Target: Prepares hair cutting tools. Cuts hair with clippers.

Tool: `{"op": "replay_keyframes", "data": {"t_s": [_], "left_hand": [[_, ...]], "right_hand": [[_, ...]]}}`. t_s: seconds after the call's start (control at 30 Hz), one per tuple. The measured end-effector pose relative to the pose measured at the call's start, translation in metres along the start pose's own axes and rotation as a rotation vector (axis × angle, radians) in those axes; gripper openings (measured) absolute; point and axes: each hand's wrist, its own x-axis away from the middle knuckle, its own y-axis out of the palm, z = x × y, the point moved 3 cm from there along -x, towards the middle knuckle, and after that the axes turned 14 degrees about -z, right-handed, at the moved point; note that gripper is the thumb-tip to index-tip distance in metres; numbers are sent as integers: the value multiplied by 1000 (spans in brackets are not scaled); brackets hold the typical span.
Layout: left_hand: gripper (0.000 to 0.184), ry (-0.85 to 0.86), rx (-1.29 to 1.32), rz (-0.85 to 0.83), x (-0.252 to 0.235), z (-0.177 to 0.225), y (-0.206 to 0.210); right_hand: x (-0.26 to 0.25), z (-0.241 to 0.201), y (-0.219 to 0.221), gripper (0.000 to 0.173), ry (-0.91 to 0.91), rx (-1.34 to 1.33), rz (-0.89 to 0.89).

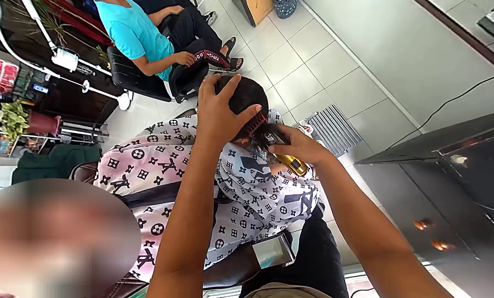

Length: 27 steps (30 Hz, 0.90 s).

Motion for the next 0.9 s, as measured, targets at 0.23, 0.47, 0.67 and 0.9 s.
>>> {"op": "replay_keyframes", "data": {"t_s": [0.23,0.47,0.67,0.9], "left_hand": [[80,20,1,24,5,2,2],[81,1,33,34,14,-1,2],[81,58,54,139,24,2,10],[66,143,-65,409,50,14,24]], "right_hand": [[-3,-17,11,55,-80,19,-21],[3,-8,4,50,-9,113,36],[24,-25,19,56,-104,193,50],[117,34,70,55,-150,-409,634]]}}
